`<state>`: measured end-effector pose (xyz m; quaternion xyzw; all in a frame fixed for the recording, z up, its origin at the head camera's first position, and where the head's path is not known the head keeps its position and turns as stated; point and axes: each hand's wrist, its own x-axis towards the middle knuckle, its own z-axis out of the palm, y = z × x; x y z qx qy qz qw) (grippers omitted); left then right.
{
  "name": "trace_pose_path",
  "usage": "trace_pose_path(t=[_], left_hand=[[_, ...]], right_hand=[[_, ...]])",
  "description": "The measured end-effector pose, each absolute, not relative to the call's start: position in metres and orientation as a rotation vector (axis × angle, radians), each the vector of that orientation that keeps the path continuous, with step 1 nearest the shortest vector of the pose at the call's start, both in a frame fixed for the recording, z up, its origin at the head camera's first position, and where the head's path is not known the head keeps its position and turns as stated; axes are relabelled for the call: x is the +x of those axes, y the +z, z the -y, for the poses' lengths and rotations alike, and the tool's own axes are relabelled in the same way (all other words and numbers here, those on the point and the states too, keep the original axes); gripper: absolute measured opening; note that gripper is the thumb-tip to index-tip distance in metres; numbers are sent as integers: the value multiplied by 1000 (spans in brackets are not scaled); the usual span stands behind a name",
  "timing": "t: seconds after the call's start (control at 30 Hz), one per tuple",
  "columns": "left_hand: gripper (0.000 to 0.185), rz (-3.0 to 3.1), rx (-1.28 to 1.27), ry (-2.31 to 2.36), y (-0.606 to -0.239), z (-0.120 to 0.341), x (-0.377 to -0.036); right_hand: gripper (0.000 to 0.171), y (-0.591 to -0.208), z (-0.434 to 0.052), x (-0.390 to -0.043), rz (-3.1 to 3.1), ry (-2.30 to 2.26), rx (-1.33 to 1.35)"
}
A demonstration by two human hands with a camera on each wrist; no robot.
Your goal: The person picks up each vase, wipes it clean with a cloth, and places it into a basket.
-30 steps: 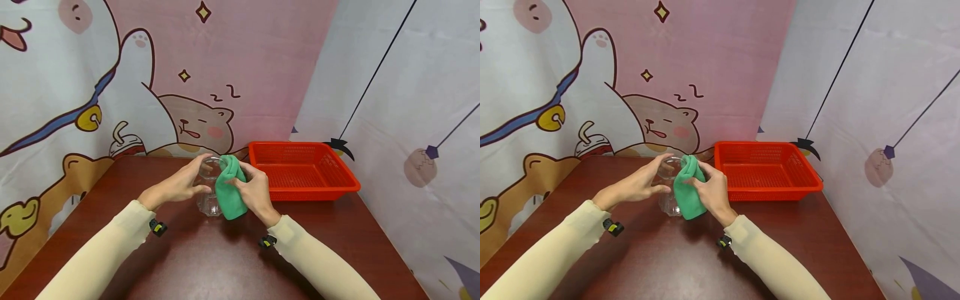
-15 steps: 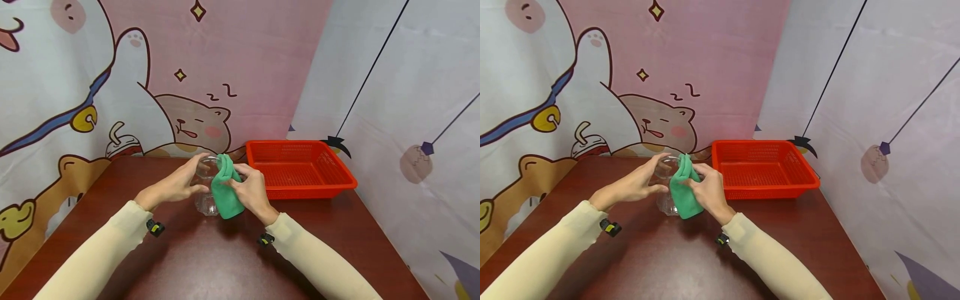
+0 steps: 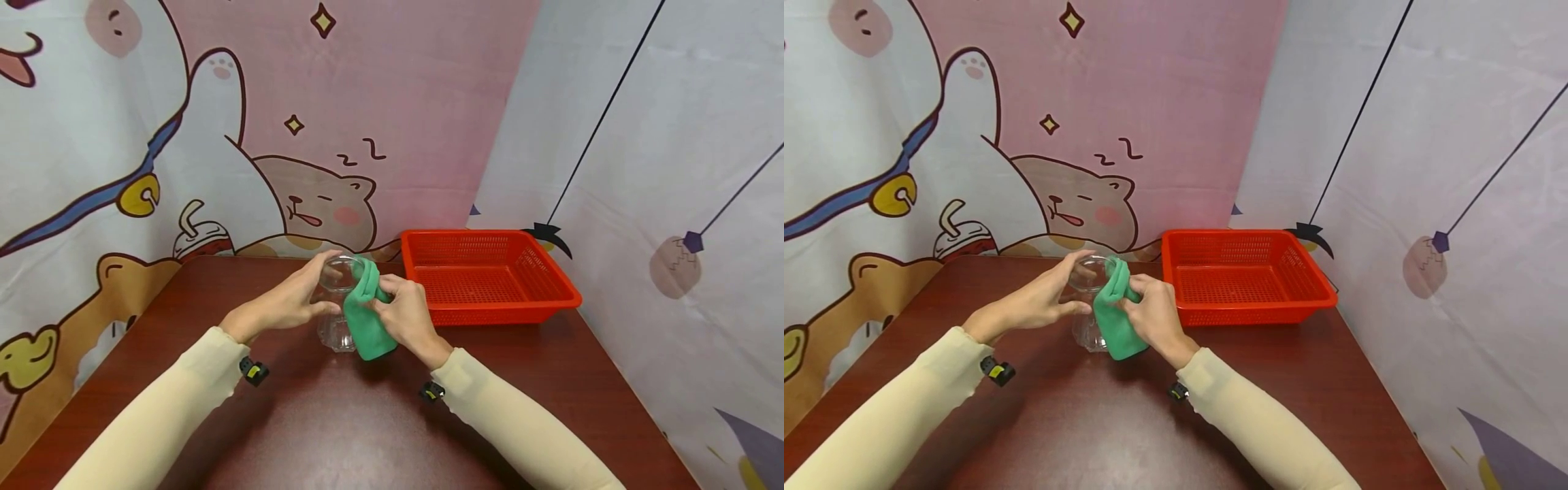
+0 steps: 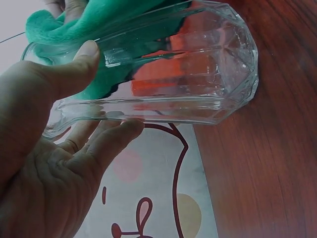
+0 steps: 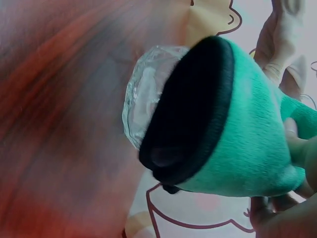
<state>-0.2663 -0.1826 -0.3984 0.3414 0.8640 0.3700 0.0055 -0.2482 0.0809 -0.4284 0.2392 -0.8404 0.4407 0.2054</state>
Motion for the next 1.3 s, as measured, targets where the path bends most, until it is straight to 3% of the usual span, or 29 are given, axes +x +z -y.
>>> trace_pose_path(t=[0.43, 1.3], left_hand=[[97, -2695, 1030, 1183, -398, 183, -264], [100, -2666, 992, 1200, -401, 182, -267]], right_hand=[[11, -430, -82, -245, 2562, 887, 816], [19, -460, -92, -251, 2716, 711, 866]])
